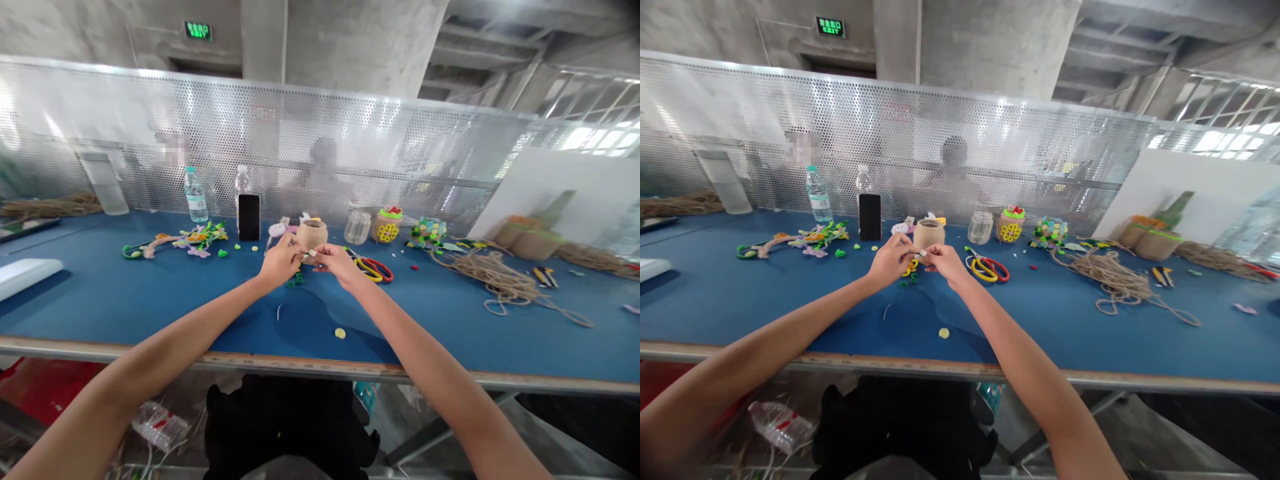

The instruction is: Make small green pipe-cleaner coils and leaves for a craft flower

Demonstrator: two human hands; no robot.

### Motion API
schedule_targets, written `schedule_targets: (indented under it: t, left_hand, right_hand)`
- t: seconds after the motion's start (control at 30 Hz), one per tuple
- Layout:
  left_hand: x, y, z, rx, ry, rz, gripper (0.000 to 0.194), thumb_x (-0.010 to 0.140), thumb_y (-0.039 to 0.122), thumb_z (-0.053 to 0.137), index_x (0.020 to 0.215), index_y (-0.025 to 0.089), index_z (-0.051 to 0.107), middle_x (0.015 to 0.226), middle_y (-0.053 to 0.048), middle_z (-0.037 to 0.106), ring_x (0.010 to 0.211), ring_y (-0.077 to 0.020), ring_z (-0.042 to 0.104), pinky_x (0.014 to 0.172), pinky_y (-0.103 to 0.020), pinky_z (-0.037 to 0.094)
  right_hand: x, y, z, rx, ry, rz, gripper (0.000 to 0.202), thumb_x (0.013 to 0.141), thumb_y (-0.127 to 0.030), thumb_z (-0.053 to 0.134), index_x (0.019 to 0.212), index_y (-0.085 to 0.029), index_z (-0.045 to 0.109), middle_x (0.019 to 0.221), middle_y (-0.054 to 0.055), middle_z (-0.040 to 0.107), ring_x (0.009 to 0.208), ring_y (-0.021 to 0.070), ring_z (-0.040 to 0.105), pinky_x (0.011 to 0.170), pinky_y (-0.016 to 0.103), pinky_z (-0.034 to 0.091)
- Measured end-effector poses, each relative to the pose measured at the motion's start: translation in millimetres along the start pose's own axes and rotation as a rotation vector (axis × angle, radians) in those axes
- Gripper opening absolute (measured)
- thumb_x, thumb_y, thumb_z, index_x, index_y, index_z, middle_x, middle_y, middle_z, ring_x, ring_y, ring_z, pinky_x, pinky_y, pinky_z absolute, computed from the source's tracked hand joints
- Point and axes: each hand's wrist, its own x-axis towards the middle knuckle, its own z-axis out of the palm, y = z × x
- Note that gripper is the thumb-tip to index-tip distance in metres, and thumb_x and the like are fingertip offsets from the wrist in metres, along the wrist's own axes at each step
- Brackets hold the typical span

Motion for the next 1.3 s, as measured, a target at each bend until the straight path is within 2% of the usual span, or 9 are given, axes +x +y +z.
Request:
schedule_targets:
  t: [0.2,0.47,0.67,0.87,0.97,1.1,1.3]
  left_hand:
    - [1,-2,-1.1,-0.096,0.089,0.044,0.014,0.088,0.025,0.053,0.09,0.012,0.058,0.094,-0.004,0.058,0.077,-0.0124,0.056,0.066,-0.028,0.05]
    - [6,4,-9.0,-0.184,0.142,0.125,0.01,0.087,0.02,0.054,0.083,0.012,0.059,0.085,-0.002,0.056,0.072,-0.0112,0.054,0.063,-0.026,0.048]
    - [4,14,-16.8,-0.2,0.213,0.135,0.013,0.084,0.013,0.053,0.082,0.017,0.065,0.085,-0.003,0.052,0.073,-0.0112,0.053,0.065,-0.025,0.047]
    - [-1,20,-18.8,-0.18,0.302,0.116,0.019,0.089,0.019,0.048,0.084,0.019,0.066,0.087,-0.004,0.051,0.075,-0.012,0.052,0.065,-0.025,0.046]
    - [1,16,-17.8,-0.167,0.283,0.129,0.017,0.088,0.021,0.05,0.084,0.019,0.067,0.085,-0.004,0.051,0.073,-0.0113,0.051,0.064,-0.024,0.046]
    - [4,8,-16.0,-0.133,0.2,0.136,0.014,0.087,0.019,0.053,0.085,0.019,0.067,0.087,-0.003,0.053,0.069,-0.0096,0.052,0.063,-0.023,0.045]
    - [5,2,-13.7,-0.096,0.074,0.119,0.012,0.085,0.019,0.056,0.094,0.014,0.063,0.092,-0.003,0.056,0.068,-0.0092,0.053,0.064,-0.025,0.048]
  right_hand:
    - [-5,-9,-2,0.236,-0.049,0.125,0.013,0.088,-0.023,0.054,0.095,-0.012,0.058,0.087,0.002,0.06,0.072,0.0112,0.059,0.064,0.027,0.052]
    - [-7,-11,-8,0.424,-0.111,0.186,0.008,0.087,-0.019,0.055,0.089,-0.011,0.058,0.082,0.0,0.06,0.068,0.01,0.059,0.063,0.026,0.051]
    - [-11,-16,-9,0.498,-0.194,0.162,0.007,0.084,-0.016,0.059,0.079,-0.012,0.057,0.071,-0.003,0.058,0.062,0.0086,0.057,0.063,0.026,0.051]
    - [-13,-16,-4,0.514,-0.238,0.08,0.018,0.07,-0.027,0.073,0.075,-0.016,0.059,0.067,-0.004,0.059,0.063,0.0092,0.058,0.07,0.028,0.051]
    - [-11,-12,-3,0.472,-0.201,0.039,0.015,0.077,-0.026,0.068,0.077,-0.014,0.059,0.071,-0.002,0.059,0.065,0.0099,0.059,0.068,0.028,0.051]
    - [-7,-6,-3,0.352,-0.117,-0.012,0.011,0.086,-0.022,0.057,0.083,-0.012,0.058,0.077,-0.001,0.06,0.067,0.0103,0.059,0.065,0.027,0.05]
    - [-4,-7,-2,0.098,0.002,-0.128,0.016,0.086,-0.024,0.057,0.077,-0.012,0.057,0.069,-0.003,0.056,0.061,0.0091,0.055,0.061,0.026,0.048]
